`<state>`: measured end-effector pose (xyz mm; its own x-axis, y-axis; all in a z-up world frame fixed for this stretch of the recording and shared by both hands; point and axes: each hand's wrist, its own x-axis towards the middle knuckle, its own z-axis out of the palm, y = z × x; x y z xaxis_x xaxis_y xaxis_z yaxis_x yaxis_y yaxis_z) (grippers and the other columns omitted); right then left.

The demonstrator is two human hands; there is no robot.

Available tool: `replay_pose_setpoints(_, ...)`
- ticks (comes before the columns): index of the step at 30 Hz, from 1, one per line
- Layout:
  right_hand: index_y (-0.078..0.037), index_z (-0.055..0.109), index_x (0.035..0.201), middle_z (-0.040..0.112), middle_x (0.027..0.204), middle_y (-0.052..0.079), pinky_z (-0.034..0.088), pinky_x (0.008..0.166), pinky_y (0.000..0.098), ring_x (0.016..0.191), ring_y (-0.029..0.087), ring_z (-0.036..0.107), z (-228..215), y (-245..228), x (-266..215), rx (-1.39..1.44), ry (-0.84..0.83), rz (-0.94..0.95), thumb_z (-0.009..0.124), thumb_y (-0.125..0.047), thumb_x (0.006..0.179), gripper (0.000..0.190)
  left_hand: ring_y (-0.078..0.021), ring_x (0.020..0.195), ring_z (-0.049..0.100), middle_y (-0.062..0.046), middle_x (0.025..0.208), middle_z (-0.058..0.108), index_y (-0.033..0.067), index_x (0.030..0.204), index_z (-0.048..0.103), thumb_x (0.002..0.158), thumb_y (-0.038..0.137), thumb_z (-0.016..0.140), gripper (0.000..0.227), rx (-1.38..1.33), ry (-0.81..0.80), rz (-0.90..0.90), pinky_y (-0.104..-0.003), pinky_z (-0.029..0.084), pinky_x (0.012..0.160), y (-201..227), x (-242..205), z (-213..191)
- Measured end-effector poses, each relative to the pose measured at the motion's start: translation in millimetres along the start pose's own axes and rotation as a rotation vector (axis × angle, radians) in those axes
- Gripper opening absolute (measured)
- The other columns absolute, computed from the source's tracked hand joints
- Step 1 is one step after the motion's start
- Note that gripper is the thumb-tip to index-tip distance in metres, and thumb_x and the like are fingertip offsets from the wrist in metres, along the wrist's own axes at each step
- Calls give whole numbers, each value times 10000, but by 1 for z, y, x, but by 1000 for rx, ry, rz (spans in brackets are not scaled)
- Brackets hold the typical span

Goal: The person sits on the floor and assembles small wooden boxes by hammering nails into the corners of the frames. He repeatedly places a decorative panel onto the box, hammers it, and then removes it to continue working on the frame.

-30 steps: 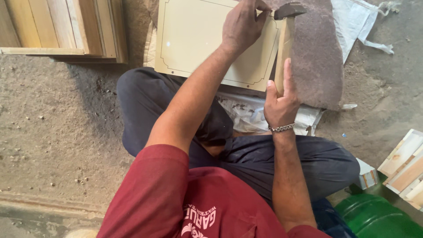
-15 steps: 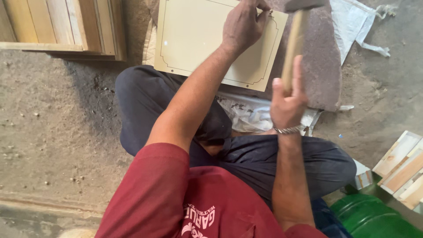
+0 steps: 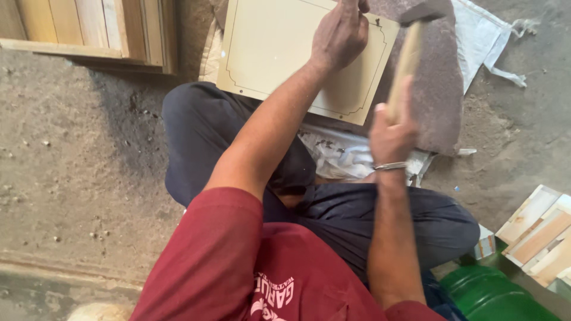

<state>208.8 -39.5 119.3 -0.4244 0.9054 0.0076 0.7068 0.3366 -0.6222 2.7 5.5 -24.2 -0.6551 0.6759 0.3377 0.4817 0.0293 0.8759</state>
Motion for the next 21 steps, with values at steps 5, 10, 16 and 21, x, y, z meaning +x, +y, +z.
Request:
replay_pose_setpoints(5,0,257,1639,332,1683,227,349,1325,383,1550,321,373,-25,-14,-9,12,270,-336,596,-54,1177,575,-391,802,676,-133,890,680,102,1149,472,920,80,600,263,125,-18,16,-529,521,739,-8,-11,1)
replay_pose_setpoints(10,-104,343,1629,581,1497,192,497,1090,426,1253,387,618,-3,-36,7,-145,-88,66,598,-93,1019,661,-403,784,670,-143,927,699,66,1169,460,903,60,583,294,33,-7,8,-535,514,721,-4,-6,2)
replay_pose_setpoints(16,-192,219,1653,548,1490,267,580,1094,413,1292,371,649,-17,-39,-7,-129,217,-454,578,-33,1123,660,-408,762,644,-174,900,659,102,1093,481,906,70,597,222,239,-11,202,-528,502,690,-11,-7,2)
replay_pose_setpoints(21,-162,355,1663,698,1301,211,574,1000,436,1131,354,711,4,-34,-3,-303,-215,50,598,-116,1045,666,-387,732,638,-151,841,662,62,1082,528,882,89,601,215,123,25,88,-525,499,668,-14,-2,11)
